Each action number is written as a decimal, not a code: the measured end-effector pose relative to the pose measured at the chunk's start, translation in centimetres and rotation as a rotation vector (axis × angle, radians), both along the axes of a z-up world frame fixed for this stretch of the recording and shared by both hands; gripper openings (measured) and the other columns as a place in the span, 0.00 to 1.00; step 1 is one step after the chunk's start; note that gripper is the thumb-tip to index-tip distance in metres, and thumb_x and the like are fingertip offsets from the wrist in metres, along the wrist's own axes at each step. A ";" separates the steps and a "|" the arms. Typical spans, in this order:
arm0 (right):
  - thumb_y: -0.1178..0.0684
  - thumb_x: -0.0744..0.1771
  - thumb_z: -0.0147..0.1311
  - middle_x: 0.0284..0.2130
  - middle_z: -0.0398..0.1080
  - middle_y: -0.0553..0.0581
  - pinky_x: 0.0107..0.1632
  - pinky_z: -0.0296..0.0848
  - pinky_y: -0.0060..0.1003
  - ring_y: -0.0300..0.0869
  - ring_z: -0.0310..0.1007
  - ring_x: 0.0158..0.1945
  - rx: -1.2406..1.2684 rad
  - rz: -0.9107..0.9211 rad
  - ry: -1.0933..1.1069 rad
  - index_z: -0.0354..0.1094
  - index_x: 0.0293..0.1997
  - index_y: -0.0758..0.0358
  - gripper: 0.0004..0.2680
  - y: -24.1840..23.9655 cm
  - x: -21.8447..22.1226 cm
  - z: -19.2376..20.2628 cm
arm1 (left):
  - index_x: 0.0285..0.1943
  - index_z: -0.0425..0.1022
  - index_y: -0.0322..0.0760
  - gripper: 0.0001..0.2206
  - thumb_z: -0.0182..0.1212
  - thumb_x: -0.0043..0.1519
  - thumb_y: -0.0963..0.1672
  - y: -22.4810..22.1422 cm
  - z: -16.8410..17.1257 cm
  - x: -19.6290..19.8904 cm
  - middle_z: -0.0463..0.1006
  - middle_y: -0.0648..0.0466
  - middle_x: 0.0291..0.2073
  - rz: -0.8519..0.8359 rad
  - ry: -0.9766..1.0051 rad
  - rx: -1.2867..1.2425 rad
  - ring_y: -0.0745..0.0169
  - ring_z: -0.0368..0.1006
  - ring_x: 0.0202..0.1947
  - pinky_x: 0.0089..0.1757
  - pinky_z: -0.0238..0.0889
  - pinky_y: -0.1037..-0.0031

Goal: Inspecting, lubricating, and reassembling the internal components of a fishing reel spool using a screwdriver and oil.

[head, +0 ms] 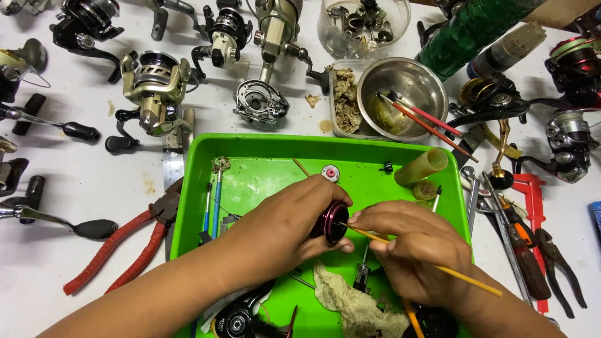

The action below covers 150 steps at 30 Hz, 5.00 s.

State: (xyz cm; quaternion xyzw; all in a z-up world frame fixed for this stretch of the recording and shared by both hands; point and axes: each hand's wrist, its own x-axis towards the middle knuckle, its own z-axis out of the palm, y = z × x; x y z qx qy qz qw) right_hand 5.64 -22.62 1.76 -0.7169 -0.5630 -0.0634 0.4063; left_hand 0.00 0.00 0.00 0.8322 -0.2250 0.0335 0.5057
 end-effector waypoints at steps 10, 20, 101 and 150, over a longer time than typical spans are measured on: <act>0.62 0.68 0.48 0.41 0.77 0.74 0.46 0.83 0.52 0.62 0.84 0.42 0.034 0.069 -0.081 0.55 0.38 0.64 0.04 -0.2 0.3 -0.4 | 0.51 0.65 0.37 0.17 0.67 0.62 0.47 0.0 -0.2 0.1 0.71 0.49 0.40 -0.001 -0.004 0.004 0.53 0.70 0.36 0.36 0.61 0.69; 0.63 0.68 0.50 0.44 0.76 0.75 0.48 0.84 0.52 0.61 0.85 0.45 0.062 0.008 -0.075 0.55 0.44 0.62 0.07 -0.2 0.2 -0.2 | 0.53 0.65 0.38 0.20 0.68 0.60 0.50 0.3 -0.5 0.4 0.73 0.48 0.41 0.034 0.056 0.050 0.50 0.74 0.37 0.37 0.64 0.67; 0.54 0.70 0.54 0.25 0.68 0.56 0.33 0.63 0.43 0.49 0.64 0.27 -0.296 -0.103 -0.379 0.69 0.34 0.64 0.07 0.3 0.9 3.5 | 0.76 0.47 0.45 0.39 0.57 0.53 0.42 2.7 1.1 1.5 0.75 0.47 0.57 -0.160 0.274 -0.064 0.62 0.72 0.54 0.53 0.63 0.73; 0.59 0.66 0.54 0.61 0.72 0.59 0.65 0.70 0.35 0.40 0.72 0.62 -0.130 -0.177 1.000 0.62 0.68 0.66 0.20 1.7 1.8 -1.7 | 0.64 0.67 0.34 0.31 0.78 0.54 0.48 1.5 -0.7 1.3 0.78 0.46 0.57 0.011 -0.350 -0.012 0.49 0.75 0.55 0.57 0.66 0.62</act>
